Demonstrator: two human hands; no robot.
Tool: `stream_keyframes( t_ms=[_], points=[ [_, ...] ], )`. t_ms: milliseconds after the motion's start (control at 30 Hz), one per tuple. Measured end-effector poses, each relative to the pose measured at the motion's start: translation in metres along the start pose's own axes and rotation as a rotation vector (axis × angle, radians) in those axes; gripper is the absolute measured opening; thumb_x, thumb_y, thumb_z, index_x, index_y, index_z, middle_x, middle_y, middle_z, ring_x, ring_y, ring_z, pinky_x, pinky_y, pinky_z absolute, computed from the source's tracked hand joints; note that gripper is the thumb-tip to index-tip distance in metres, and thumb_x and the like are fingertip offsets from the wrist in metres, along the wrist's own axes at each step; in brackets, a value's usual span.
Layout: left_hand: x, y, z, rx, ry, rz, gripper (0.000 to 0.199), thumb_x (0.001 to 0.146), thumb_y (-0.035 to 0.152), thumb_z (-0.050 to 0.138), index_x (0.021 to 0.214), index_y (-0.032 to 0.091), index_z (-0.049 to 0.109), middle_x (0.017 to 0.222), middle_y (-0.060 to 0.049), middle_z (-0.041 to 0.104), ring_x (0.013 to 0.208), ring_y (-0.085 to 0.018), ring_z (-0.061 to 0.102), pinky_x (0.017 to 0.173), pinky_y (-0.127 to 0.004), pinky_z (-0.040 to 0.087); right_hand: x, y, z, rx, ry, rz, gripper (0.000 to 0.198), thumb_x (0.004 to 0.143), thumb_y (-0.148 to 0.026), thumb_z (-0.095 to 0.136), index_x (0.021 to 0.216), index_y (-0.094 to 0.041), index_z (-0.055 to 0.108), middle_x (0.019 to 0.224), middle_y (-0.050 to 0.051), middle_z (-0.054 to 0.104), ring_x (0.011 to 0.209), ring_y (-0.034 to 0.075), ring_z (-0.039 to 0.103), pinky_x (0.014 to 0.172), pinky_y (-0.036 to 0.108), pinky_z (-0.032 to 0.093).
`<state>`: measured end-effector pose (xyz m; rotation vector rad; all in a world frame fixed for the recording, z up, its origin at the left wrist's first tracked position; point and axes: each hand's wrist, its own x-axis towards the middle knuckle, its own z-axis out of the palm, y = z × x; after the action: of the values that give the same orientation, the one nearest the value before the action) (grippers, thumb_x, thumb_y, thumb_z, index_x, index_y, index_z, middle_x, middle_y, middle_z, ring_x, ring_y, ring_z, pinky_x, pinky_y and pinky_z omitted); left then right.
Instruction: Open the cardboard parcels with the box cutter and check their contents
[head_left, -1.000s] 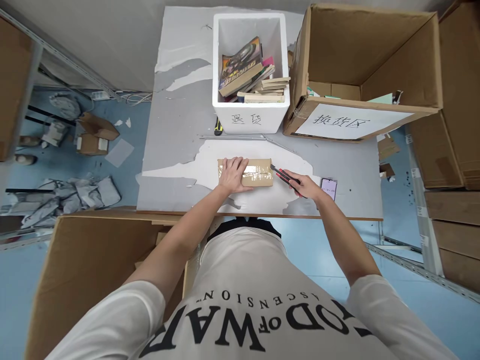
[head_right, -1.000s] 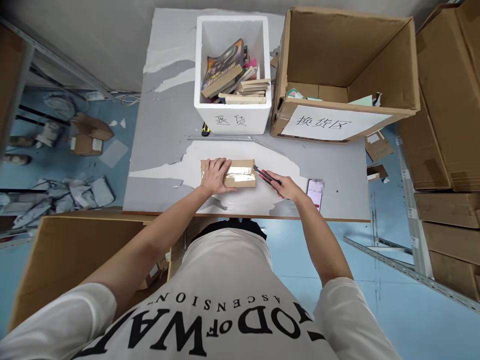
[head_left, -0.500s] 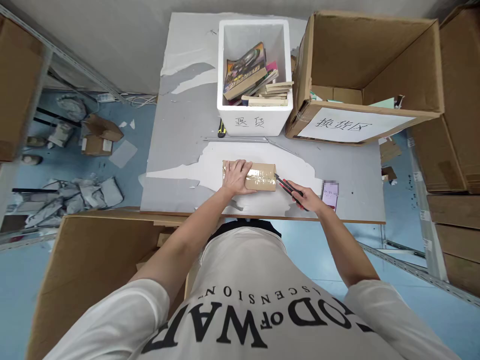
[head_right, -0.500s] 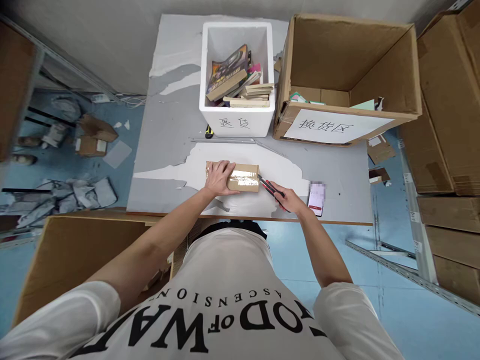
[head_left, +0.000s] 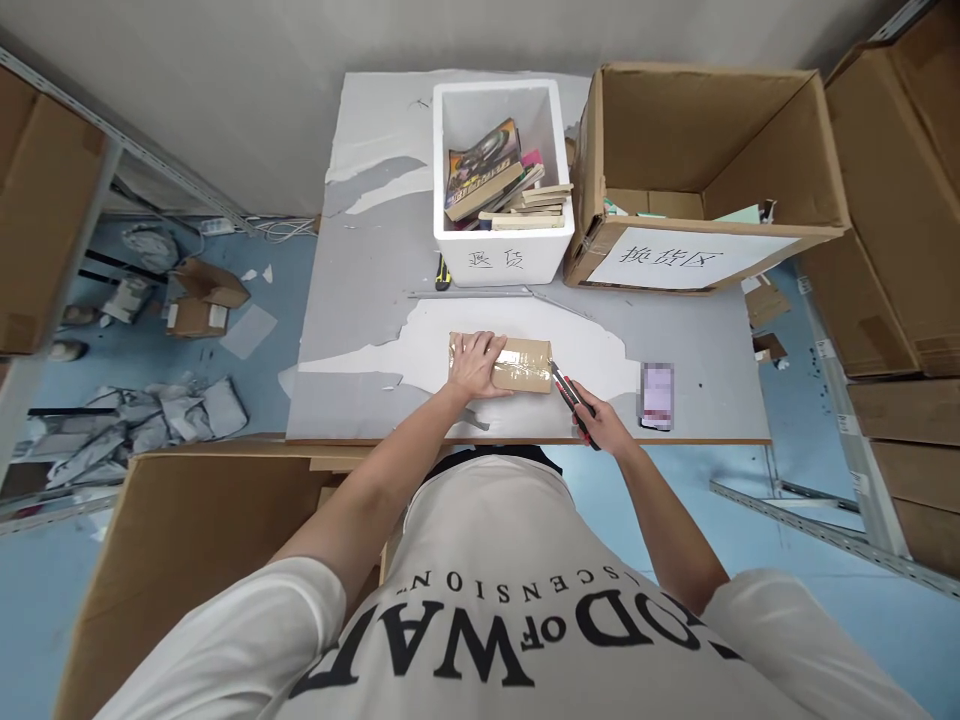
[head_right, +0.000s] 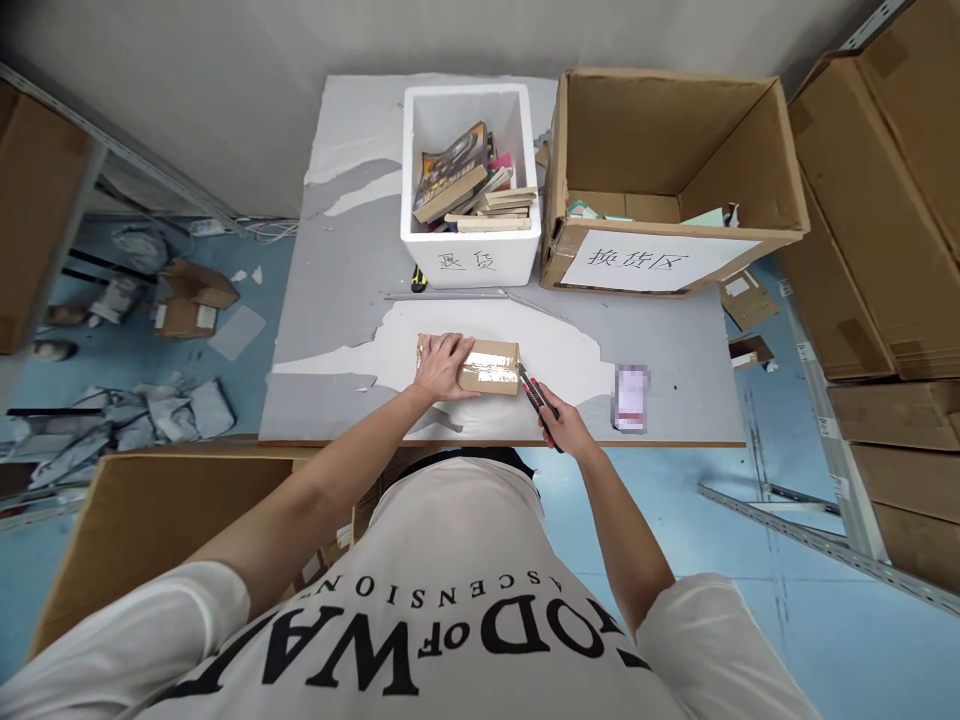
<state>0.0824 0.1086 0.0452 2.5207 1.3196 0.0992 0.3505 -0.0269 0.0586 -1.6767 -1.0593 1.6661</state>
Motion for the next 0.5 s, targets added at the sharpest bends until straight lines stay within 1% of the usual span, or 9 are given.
stream_keyframes(
  t_ms=[200,500],
  points=[
    [-0.001,0.001,-0.002,0.004,-0.014,-0.009,0.104,0.059,0.069,0.068,0.145,0.02,0.037,0.141,-0.02,0.042,0.132,-0.042,0.034,0.11,-0.058,0.013,-0.005,0.011,0.013,0.045,0.054,0.003,0.075,0.085,-0.057,0.051,0.152,-0.031,0.027,0.071,-0.005,0.052,0.045,0.007,0.048,0.038,0.021,0.043],
    [0.0,0.001,-0.001,-0.007,0.0,0.009,0.107,0.056,0.069,0.071,0.144,0.02,0.037,0.141,-0.021,0.043,0.132,-0.041,0.035,0.11,-0.058,0.012,-0.017,0.021,0.015,0.065,0.095,0.01,0.074,0.085,-0.057,0.053,0.151,-0.034,0.029,0.07,-0.006,0.052,0.044,0.007,0.048,0.037,0.021,0.044]
  ],
)
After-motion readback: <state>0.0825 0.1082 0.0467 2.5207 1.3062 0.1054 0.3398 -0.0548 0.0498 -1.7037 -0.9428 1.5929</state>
